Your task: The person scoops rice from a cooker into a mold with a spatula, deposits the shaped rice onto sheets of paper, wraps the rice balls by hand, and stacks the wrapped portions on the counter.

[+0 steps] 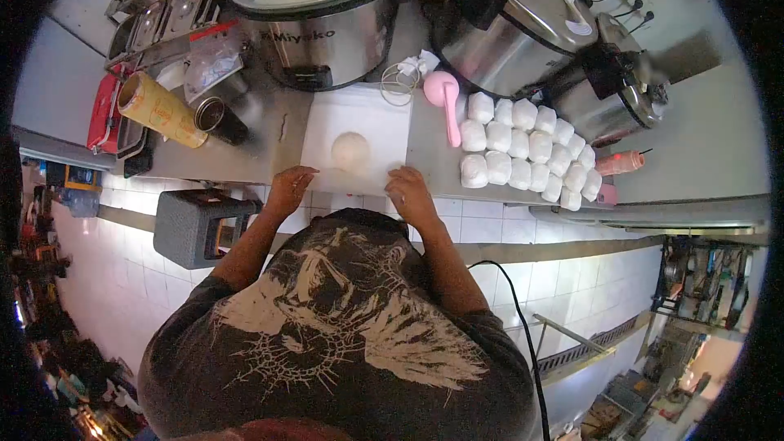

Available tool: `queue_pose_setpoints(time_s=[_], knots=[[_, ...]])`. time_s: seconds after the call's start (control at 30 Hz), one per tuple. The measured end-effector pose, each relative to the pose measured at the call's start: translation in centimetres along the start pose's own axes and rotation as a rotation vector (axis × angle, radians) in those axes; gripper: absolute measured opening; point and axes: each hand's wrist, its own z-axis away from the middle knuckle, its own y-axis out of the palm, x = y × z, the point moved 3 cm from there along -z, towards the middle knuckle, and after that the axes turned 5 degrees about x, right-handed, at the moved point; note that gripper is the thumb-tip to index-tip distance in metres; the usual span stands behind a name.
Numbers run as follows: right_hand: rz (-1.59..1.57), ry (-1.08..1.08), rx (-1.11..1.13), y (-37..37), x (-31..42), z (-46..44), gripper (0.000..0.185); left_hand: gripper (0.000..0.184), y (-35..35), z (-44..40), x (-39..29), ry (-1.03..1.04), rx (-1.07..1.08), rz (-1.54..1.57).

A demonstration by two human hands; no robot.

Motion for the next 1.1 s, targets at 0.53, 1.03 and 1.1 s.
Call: queue_pose_setpoints(time_s=[0.53, 1.03, 1.1], knots=[[-0.187, 0.613, -0.366, -0.9, -2.6, -3.9, 0.023, 0.023, 0.9, -4.1, 2.8, -0.189, -0.131, -0.035], [0.142, 0.005, -0.07, 3.0, 7.4, -6.0, 0.047, 0.029, 0.5, -12.0, 4.5, 0.058, -0.23, -0.41], [0.145, 0.012, -0.048, 3.0, 7.2, -6.4, 0.046, 0.038, -0.3, -14.3, 2.5, -0.04, -0.092, -0.589]])
